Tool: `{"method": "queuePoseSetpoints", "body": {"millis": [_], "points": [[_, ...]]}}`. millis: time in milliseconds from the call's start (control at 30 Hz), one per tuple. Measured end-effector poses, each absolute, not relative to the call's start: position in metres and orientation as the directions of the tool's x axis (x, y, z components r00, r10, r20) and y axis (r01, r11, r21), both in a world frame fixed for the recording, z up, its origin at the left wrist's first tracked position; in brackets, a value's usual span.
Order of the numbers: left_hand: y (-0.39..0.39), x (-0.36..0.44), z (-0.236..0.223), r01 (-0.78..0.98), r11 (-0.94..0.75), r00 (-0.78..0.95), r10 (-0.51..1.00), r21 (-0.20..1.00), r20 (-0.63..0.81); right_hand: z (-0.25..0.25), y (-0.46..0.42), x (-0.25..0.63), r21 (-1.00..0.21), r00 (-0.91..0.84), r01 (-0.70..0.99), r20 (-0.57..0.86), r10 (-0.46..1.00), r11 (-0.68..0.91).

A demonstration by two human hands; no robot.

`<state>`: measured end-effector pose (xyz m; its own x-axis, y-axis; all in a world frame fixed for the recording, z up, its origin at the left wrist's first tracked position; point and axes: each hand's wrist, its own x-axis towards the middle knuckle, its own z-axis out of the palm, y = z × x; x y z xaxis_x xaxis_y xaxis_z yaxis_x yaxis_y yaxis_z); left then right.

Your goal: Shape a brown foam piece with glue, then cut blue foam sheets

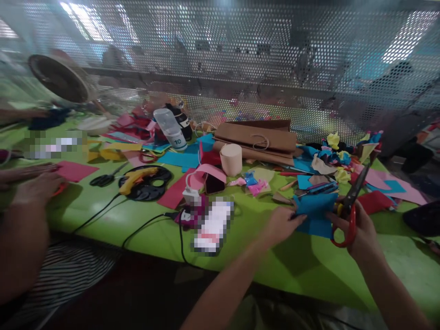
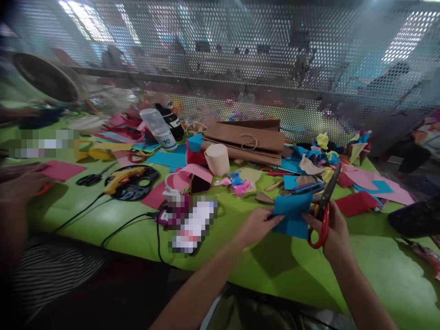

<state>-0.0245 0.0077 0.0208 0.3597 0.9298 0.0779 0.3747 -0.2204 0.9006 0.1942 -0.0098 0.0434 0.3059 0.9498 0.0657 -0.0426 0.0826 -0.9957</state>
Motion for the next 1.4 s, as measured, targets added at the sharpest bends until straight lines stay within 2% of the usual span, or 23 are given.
{"method": "queuePoseSetpoints", "body": {"millis": [33, 100, 200, 267, 400, 533, 667, 767, 833, 900, 967, 1000, 1033, 1100, 1167, 1233, 1400], "points": [[0.008, -0.024, 0.020, 0.464, -0.318, 0.340, 0.926, 0.827, 0.165, 0.045, -0.010, 0.197, -0.995, 0.319, -0.023, 0.089, 0.944, 0.101], [0.007, -0.022, 0.021, 0.643, -0.487, 0.334, 0.873, 0.591, 0.356, 0.050, -0.011, 0.202, -0.992, 0.353, 0.003, 0.122, 0.928, 0.129], [0.005, -0.020, 0.023, 0.788, -0.562, 0.350, 0.746, 0.253, 0.567, 0.057, -0.018, 0.206, -0.990, 0.370, -0.045, 0.106, 0.923, 0.132], [0.004, -0.017, 0.024, 0.819, -0.565, 0.373, 0.656, 0.099, 0.656, 0.060, -0.024, 0.204, -0.984, 0.360, -0.130, 0.070, 0.931, 0.124], [0.003, -0.008, 0.021, 0.828, -0.557, 0.419, 0.530, -0.070, 0.737, 0.057, -0.035, 0.195, -0.966, 0.370, -0.238, 0.010, 0.929, 0.105], [0.003, -0.001, 0.015, 0.829, -0.549, 0.426, 0.494, -0.108, 0.758, 0.047, -0.036, 0.186, -0.958, 0.424, -0.274, -0.038, 0.905, 0.088], [-0.002, 0.002, 0.013, 0.805, -0.592, 0.424, 0.527, -0.040, 0.736, 0.047, -0.038, 0.187, -0.959, 0.433, -0.272, -0.046, 0.900, 0.082], [-0.010, -0.002, 0.018, 0.759, -0.640, 0.423, 0.627, 0.122, 0.654, 0.059, -0.045, 0.197, -0.969, 0.396, -0.235, -0.025, 0.918, 0.075], [-0.014, -0.010, 0.025, 0.691, -0.660, 0.431, 0.703, 0.293, 0.566, 0.070, -0.050, 0.211, -0.987, 0.361, -0.131, 0.035, 0.932, 0.088], [-0.015, -0.020, 0.030, 0.568, -0.610, 0.416, 0.792, 0.552, 0.448, 0.080, -0.056, 0.229, -0.992, 0.287, 0.056, 0.128, 0.949, 0.117], [-0.012, -0.027, 0.034, 0.322, -0.408, 0.389, 0.880, 0.854, 0.274, 0.086, -0.060, 0.248, -0.964, 0.191, 0.232, 0.177, 0.966, 0.131], [-0.011, -0.029, 0.035, 0.162, -0.255, 0.404, 0.898, 0.953, 0.172, 0.088, -0.061, 0.256, -0.949, 0.159, 0.287, 0.180, 0.971, 0.129], [-0.009, -0.029, 0.036, 0.016, -0.098, 0.432, 0.898, 0.995, 0.081, 0.088, -0.063, 0.264, -0.936, 0.136, 0.329, 0.176, 0.975, 0.123], [-0.009, -0.023, 0.035, -0.166, 0.150, 0.511, 0.858, 0.975, -0.045, 0.087, -0.064, 0.274, -0.919, 0.104, 0.376, 0.167, 0.981, 0.117], [-0.012, -0.013, 0.036, -0.223, 0.276, 0.573, 0.813, 0.935, -0.103, 0.085, -0.065, 0.278, -0.908, 0.064, 0.401, 0.162, 0.985, 0.124], [-0.017, -0.002, 0.037, -0.255, 0.310, 0.591, 0.800, 0.916, -0.106, 0.084, -0.065, 0.277, -0.899, 0.029, 0.417, 0.158, 0.987, 0.132], [-0.027, 0.010, 0.043, -0.238, 0.259, 0.525, 0.845, 0.936, -0.100, 0.084, -0.061, 0.272, -0.882, 0.044, 0.443, 0.201, 0.979, 0.161]]}}
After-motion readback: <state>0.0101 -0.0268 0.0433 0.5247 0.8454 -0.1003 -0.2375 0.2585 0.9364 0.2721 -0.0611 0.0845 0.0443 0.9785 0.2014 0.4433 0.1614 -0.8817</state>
